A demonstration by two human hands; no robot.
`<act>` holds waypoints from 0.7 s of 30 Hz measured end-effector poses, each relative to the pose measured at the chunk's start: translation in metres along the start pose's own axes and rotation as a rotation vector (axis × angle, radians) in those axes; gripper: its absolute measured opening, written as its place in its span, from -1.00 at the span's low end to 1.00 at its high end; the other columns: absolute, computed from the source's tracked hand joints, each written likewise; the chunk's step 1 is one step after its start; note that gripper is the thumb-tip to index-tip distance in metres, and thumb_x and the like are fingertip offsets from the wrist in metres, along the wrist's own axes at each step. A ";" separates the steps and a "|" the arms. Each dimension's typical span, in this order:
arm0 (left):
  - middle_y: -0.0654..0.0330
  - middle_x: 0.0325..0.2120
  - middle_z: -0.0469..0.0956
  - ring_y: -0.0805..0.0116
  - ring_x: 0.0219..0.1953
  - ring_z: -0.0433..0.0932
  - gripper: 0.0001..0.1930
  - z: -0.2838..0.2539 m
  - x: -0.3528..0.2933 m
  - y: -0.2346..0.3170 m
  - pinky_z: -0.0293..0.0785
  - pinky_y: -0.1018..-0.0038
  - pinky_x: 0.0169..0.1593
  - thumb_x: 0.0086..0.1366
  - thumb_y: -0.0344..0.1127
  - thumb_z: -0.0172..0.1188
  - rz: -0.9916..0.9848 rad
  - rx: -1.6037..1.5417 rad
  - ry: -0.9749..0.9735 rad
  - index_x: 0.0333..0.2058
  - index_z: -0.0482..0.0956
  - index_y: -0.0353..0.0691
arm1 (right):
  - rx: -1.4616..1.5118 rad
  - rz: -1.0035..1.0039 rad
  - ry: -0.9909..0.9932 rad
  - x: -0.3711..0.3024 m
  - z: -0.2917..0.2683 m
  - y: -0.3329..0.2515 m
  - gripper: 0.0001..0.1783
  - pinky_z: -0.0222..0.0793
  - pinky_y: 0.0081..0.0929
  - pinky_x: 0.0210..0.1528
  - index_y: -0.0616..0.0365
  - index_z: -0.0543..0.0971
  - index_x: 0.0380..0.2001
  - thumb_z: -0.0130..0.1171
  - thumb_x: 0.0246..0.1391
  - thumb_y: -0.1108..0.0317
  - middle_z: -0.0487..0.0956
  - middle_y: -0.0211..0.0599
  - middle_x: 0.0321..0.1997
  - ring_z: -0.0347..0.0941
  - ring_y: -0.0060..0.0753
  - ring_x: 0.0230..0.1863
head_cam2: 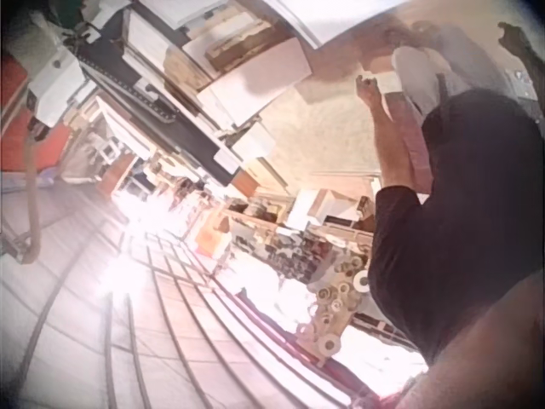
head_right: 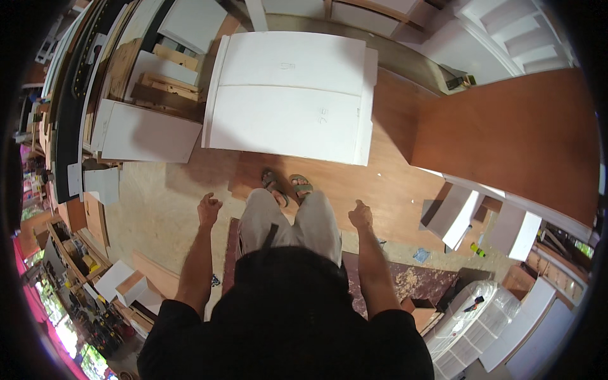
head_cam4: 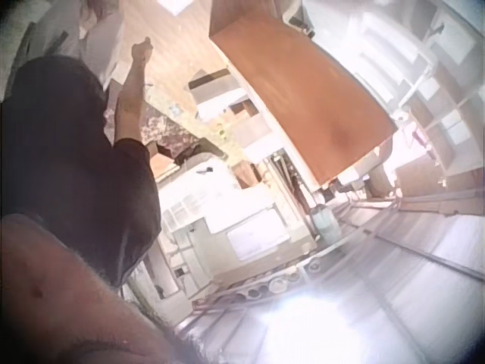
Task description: The person applies white edge banding to the edges of white cabinet doors. They measure and cut the banding with shears, then press it onto the door edges. The person handles multiple doors and pieces of banding in a workshop setting.
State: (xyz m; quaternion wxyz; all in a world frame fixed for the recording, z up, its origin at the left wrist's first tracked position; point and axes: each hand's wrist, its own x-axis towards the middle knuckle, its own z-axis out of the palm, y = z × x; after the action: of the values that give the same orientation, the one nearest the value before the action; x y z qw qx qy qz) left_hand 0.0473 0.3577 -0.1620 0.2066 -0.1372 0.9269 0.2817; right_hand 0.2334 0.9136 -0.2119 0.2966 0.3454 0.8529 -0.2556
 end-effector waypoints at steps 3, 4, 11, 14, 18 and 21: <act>-0.03 -0.16 0.71 0.06 -0.13 0.70 -0.42 0.018 0.068 -0.021 0.63 0.19 -0.03 0.14 -0.33 0.42 0.037 0.184 -0.031 0.16 0.52 -0.32 | 0.092 0.009 -0.031 0.048 -0.004 -0.029 -0.16 0.60 -0.08 0.05 0.00 0.35 0.42 0.30 -0.01 0.31 0.70 0.08 -0.09 0.66 0.13 -0.04; 0.00 -0.13 0.71 0.08 -0.09 0.69 -0.45 0.034 0.095 -0.030 0.61 0.18 0.01 0.17 -0.32 0.39 0.008 0.279 -0.054 0.15 0.52 -0.29 | 0.140 0.004 -0.025 0.067 -0.002 -0.036 -0.10 0.60 -0.07 0.03 -0.04 0.29 0.46 0.33 0.00 0.30 0.70 0.04 -0.10 0.67 0.12 -0.05; -0.09 0.18 0.47 -0.08 0.22 0.46 -0.32 0.096 0.267 -0.077 0.46 0.10 0.23 0.36 -0.33 0.15 0.394 0.602 0.206 0.42 0.19 -0.21 | -0.177 -0.183 0.186 0.190 0.044 -0.070 0.28 0.40 0.06 0.33 -0.47 -0.15 0.59 0.48 0.01 0.39 0.21 0.41 0.45 0.31 0.38 0.38; -0.09 0.27 0.35 -0.12 0.28 0.37 -0.30 0.100 0.318 -0.056 0.47 0.09 0.24 0.40 -0.40 0.07 0.171 0.570 0.110 0.48 0.07 -0.22 | -0.226 -0.224 0.176 0.213 0.057 -0.086 0.33 0.42 0.06 0.31 -0.48 -0.16 0.59 0.48 -0.03 0.49 0.22 0.31 0.43 0.30 0.37 0.38; -0.09 0.28 0.28 -0.12 0.27 0.34 -0.19 0.099 0.345 -0.054 0.52 0.07 0.20 0.31 -0.49 0.13 0.119 0.570 0.054 0.49 0.01 -0.16 | -0.211 -0.217 0.180 0.220 0.076 -0.097 0.36 0.45 0.03 0.28 -0.47 -0.17 0.59 0.47 -0.05 0.58 0.26 0.15 0.36 0.32 0.28 0.36; -0.08 0.21 0.34 -0.14 0.21 0.38 -0.10 0.098 0.354 -0.065 0.56 0.09 0.18 0.27 -0.49 0.25 0.130 0.582 0.111 0.50 -0.02 -0.17 | -0.306 -0.200 0.244 0.227 0.086 -0.093 0.31 0.47 -0.07 0.23 -0.38 -0.16 0.60 0.43 -0.02 0.60 0.29 0.03 0.35 0.40 0.12 0.27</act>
State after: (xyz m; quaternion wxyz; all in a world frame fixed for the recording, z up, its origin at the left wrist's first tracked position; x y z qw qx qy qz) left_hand -0.2091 0.3133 -0.4298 0.1677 -0.0278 0.9854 0.0091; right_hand 0.0596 0.8991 -0.4050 0.2131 0.2386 0.9413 -0.1078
